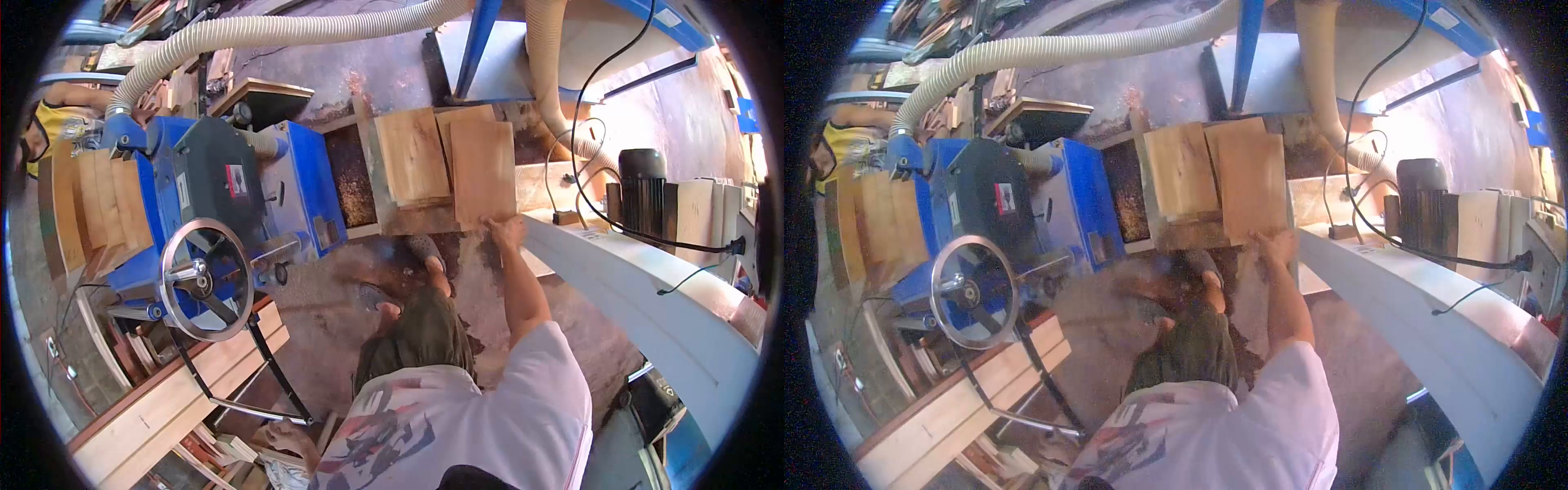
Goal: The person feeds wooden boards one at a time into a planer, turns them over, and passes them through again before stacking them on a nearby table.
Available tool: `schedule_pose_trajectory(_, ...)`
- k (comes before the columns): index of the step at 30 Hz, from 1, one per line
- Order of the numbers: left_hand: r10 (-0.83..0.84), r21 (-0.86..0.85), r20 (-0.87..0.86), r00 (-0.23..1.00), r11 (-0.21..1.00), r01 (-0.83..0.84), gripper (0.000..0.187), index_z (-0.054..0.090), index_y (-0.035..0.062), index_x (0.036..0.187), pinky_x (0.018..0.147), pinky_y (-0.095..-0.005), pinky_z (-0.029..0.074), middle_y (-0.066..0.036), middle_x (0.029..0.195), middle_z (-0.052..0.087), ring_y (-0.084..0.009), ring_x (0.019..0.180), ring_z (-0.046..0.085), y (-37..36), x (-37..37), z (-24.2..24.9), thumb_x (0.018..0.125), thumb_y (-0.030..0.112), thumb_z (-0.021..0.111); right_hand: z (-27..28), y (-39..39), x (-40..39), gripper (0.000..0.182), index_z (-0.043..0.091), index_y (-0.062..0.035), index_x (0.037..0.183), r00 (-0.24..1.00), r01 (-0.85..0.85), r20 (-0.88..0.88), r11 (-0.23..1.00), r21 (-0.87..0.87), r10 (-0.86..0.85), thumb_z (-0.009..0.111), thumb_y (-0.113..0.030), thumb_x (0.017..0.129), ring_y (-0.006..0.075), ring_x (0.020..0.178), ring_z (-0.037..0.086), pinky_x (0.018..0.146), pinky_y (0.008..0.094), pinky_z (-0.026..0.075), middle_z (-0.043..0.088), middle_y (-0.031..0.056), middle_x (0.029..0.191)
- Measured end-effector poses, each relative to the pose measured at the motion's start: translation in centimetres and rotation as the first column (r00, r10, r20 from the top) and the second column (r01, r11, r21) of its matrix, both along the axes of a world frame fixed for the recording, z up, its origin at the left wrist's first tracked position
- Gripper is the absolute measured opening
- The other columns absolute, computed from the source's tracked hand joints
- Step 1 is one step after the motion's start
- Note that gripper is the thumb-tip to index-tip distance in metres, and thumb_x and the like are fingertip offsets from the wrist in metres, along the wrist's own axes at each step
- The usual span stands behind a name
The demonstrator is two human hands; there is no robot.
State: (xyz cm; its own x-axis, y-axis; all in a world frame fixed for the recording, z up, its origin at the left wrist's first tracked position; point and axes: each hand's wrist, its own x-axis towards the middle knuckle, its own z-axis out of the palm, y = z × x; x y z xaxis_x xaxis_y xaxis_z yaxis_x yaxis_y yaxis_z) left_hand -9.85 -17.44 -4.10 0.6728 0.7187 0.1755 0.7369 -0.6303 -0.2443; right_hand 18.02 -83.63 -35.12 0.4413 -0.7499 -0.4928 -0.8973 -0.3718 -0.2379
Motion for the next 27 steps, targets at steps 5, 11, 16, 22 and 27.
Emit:
schedule_pose_trajectory(5, -0.21, -0.202, -0.046, 0.977, 0.959, 0.197, 0.062, 0.053, 0.0052, 0.128, 0.1, -0.0591, 0.032, -0.028, 0.136, 0.037, -0.045, 0.125, 0.035, -3.3, 3.3, 3.1, 0.092, 0.055, 0.056, 0.7, -0.2, 1.2, 0.104, 0.045, 0.0147, 0.124, 0.998, 0.013, 0.067, 0.998, 0.066, -0.018, 0.083, -0.058, 0.06, 0.0445, 0.126, 0.044, 0.107, 0.0477, 0.036, 0.047, 0.0319, 0.131)
schedule_pose_trajectory(11, -0.354, -0.068, 0.12, 0.928, 0.929, 0.363, 0.059, 0.052, 0.0046, 0.128, 0.1, -0.0583, 0.032, -0.03, 0.134, 0.037, -0.0455, 0.125, 0.035, -2.1, 1.1, -1.1, 0.092, 0.05, 0.058, -2.5, 10.3, -2.4, 0.086, 0.049, 0.0116, 0.115, 0.93, 0.248, 0.267, 0.967, 0.054, -0.253, 0.087, -0.046, 0.064, 0.0397, 0.114, 0.054, 0.099, 0.0458, 0.044, 0.055, 0.0288, 0.121)
schedule_pose_trajectory(16, -0.331, -0.141, -0.017, 0.944, 0.935, 0.325, 0.053, 0.052, 0.0036, 0.127, 0.102, -0.0576, 0.031, -0.031, 0.134, 0.037, -0.0462, 0.125, 0.036, -4.5, 2.9, 2.3, 0.094, 0.043, 0.059, -4.6, 8.2, -1.3, 0.066, 0.06, 0.0058, 0.106, 0.558, 0.334, 0.447, 0.682, 0.65, -0.699, 0.089, -0.038, 0.066, 0.0212, 0.078, 0.063, 0.067, 0.033, 0.052, 0.064, 0.0105, 0.096)
schedule_pose_trajectory(22, -0.195, -0.339, 0.339, 0.92, 0.887, 0.313, 0.041, 0.052, -0.001, 0.125, 0.098, -0.0471, 0.039, -0.023, 0.13, 0.046, -0.0356, 0.117, 0.047, -1.4, 0.1, -0.8, 0.093, 0.02, 0.065, 8.1, 6.6, -1.4, 0.051, 0.06, -0.0022, 0.114, 0.824, 0.162, 0.144, 0.471, 0.867, -0.548, 0.078, -0.034, 0.079, 0.0211, 0.087, 0.064, 0.066, 0.0357, 0.051, 0.066, 0.0103, 0.101)
schedule_pose_trajectory(27, 0.247, -0.795, 0.533, 0.809, 0.475, 0.378, 0.037, 0.052, -0.0015, 0.126, 0.098, -0.037, 0.044, -0.015, 0.125, 0.053, -0.0251, 0.115, 0.054, -7.8, 8.2, 1.4, 0.094, 0.013, 0.062, 21.4, 13.4, -3.6, 0.038, 0.062, -0.012, 0.109, 0.633, 0.358, -0.267, -0.031, 0.933, -0.726, 0.074, -0.037, 0.083, 0.0181, 0.069, 0.061, 0.055, 0.0317, 0.051, 0.064, 0.0045, 0.086)
